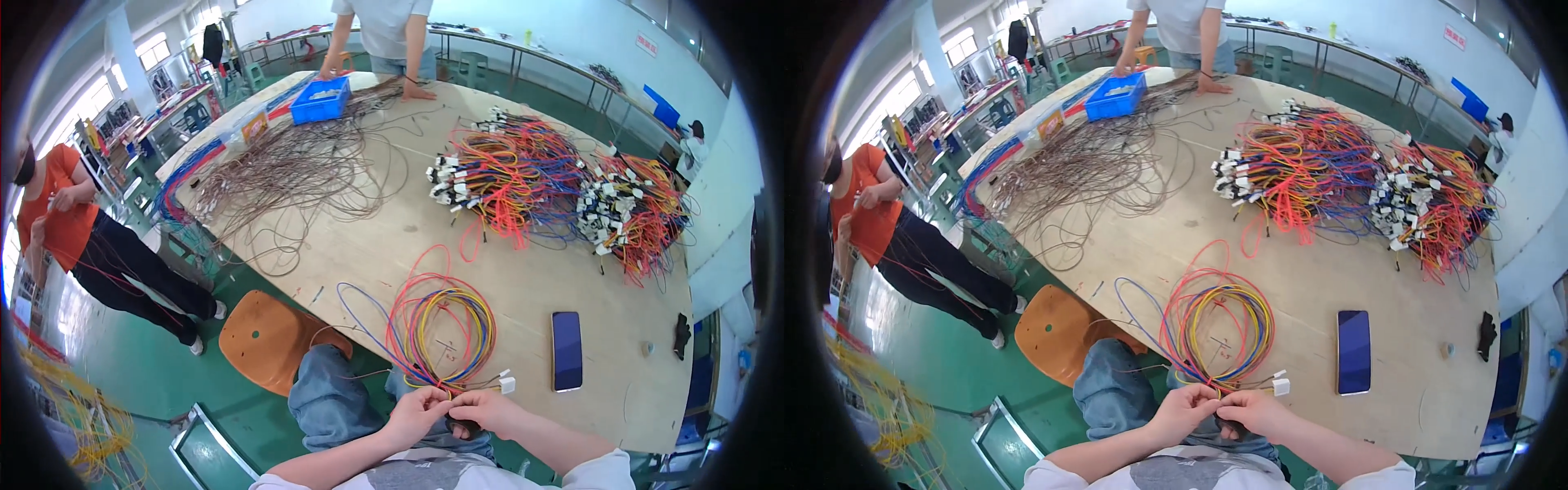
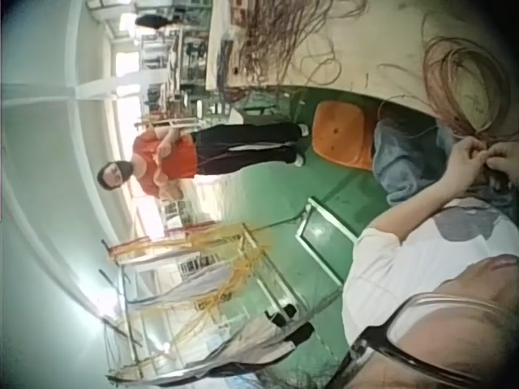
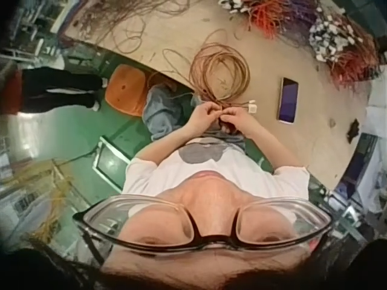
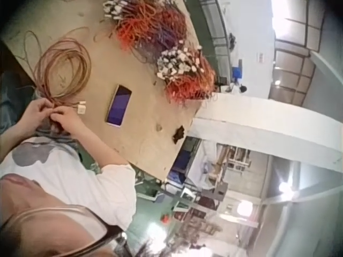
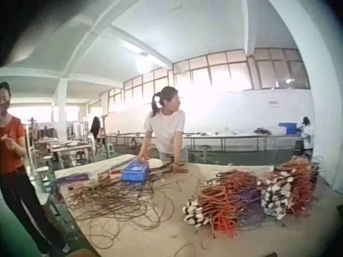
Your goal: Bundling and wrapping electrical wire harnesses with black electrical tape.
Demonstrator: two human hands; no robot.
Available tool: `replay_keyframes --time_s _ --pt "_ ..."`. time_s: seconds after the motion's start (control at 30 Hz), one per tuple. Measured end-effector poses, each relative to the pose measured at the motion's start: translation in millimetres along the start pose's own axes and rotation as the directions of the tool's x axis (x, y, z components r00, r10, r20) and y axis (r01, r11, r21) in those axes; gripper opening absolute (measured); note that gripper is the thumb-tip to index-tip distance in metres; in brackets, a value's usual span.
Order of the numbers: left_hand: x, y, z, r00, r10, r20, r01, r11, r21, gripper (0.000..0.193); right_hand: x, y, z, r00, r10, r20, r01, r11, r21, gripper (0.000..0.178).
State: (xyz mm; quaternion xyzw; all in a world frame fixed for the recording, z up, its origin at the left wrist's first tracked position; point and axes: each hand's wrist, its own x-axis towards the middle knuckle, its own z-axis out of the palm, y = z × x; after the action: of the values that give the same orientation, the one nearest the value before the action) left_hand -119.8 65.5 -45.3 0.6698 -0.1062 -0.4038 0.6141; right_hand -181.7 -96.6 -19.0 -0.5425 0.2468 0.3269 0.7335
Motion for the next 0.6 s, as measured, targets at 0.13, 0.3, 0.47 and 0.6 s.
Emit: replay_keyframes --time_s 0.13,0.3,0.47,0.6 --pt "-0.3 6.7 0.4 1.000 -0.004 0.018 0.002 0.991 0.130 0.016 -3.7 -3.6 -1.0 0.999 0.033 0.015 -0.033 0.999 0.004 0.016" --pt "4.8 12.4 -1.4 0.996 0.022 0.091 -0.040 0.978 0.203 0.018 1.7 3.5 -8.0 0.996 -0.048 0.076 0.047 0.999 0.020 0.016" --pt "14.4 26.3 -4.2 0.958 0.048 0.283 -0.195 0.832 0.519 0.023 -2.6 -2.0 -16.0 0.996 -0.007 0.084 0.012 0.998 -0.064 0.015" --pt "22.4 28.3 -9.0 0.922 -0.015 0.387 -0.141 0.919 0.369 0.024 -0.7 -15.1 -23.2 0.989 0.011 0.144 0.002 0.996 -0.086 0.011"
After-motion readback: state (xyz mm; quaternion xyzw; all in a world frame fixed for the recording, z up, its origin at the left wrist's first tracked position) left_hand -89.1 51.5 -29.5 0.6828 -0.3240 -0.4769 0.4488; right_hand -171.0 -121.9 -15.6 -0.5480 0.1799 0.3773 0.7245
